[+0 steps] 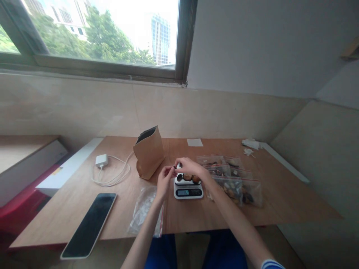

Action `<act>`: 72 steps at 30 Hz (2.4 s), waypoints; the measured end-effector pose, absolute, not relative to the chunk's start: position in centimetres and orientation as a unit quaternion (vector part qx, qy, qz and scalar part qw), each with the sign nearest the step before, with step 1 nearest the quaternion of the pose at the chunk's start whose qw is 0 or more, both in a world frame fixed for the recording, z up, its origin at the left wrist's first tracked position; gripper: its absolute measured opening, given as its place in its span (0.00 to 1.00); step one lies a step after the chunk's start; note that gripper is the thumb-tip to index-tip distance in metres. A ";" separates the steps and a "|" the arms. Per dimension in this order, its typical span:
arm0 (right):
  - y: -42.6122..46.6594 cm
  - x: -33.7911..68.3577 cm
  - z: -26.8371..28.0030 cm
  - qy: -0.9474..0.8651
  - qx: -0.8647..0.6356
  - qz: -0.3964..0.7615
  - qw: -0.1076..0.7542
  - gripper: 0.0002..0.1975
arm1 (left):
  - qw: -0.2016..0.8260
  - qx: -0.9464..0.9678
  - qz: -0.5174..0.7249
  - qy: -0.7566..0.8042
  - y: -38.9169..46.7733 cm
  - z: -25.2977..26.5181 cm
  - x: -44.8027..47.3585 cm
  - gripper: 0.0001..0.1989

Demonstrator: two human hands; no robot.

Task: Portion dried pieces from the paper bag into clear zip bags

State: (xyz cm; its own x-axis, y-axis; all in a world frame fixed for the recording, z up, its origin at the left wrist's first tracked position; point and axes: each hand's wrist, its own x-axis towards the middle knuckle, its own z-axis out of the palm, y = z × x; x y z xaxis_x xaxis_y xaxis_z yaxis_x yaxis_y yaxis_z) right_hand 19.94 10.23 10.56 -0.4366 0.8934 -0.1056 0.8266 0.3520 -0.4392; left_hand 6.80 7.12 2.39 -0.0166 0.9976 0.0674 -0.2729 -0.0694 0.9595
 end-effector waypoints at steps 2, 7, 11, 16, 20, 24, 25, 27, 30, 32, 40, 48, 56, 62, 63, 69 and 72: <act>10.0 20.1 10.3 -0.819 -0.494 0.275 0.092 0.14 | 0.543 0.402 0.608 0.416 6.7 2.6 6.2 0.17; 10.8 20.2 8.5 -0.767 -0.544 0.302 0.157 0.18 | 0.498 0.399 0.615 0.464 6.0 3.5 3.6 0.19; 11.5 20.7 7.8 -0.746 -0.593 0.247 0.176 0.16 | 0.408 0.471 0.606 0.495 5.2 6.4 1.4 0.16; 10.4 23.5 7.6 -0.731 -0.594 0.228 0.247 0.17 | 0.240 0.538 0.627 0.509 4.7 12.3 -0.8 0.13; 7.3 25.6 6.5 -0.708 -0.585 0.195 0.344 0.16 | 0.076 0.556 0.640 0.525 6.3 16.1 -2.7 0.11; 2.4 25.1 4.1 -0.679 -0.579 0.166 0.419 0.15 | -0.032 0.582 0.609 0.537 9.4 18.1 -3.9 0.11; 1.1 24.7 3.3 -0.667 -0.579 0.165 0.439 0.15 | -0.032 0.595 0.596 0.538 10.3 18.3 -3.9 0.11; -1.3 24.1 1.7 -0.648 -0.586 0.155 0.462 0.14 | -0.008 0.628 0.553 0.547 11.8 18.4 -3.7 0.09; -4.0 24.2 -0.5 -0.620 -0.618 0.122 0.468 0.13 | 0.028 0.678 0.474 0.561 13.3 17.7 -3.1 0.06; -5.0 24.8 -1.7 -0.602 -0.638 0.111 0.467 0.13 | 0.030 0.681 0.451 0.576 13.7 17.0 -2.8 0.05; -5.5 26.1 -3.6 -0.590 -0.664 0.115 0.445 0.13 | -0.007 0.655 0.458 0.601 14.3 16.0 -2.6 0.08; -5.3 25.6 -4.1 -0.589 -0.695 0.078 0.405 0.14 | -0.042 0.670 0.475 0.569 12.3 15.9 -1.5 0.08; -5.4 25.3 -4.7 -0.591 -0.715 0.053 0.370 0.12 | 0.152 0.746 0.348 0.547 2.5 3.7 1.2 0.13; -5.3 25.3 -4.3 -0.587 -0.727 0.064 0.350 0.12 | 0.173 0.780 0.231 0.555 -1.0 -4.0 0.9 0.25; -5.2 25.3 -3.9 -0.585 -0.726 0.077 0.353 0.12 | 0.176 0.779 0.236 0.554 -1.1 -4.1 0.8 0.24; -4.6 21.7 -0.6 -0.593 -0.621 0.280 0.430 0.15 | 0.244 0.734 0.304 0.556 -1.1 -2.8 1.3 0.22; -4.3 17.6 0.9 -0.601 -0.572 0.361 0.425 0.13 | 0.277 0.693 0.378 0.549 -1.2 -1.4 2.5 0.22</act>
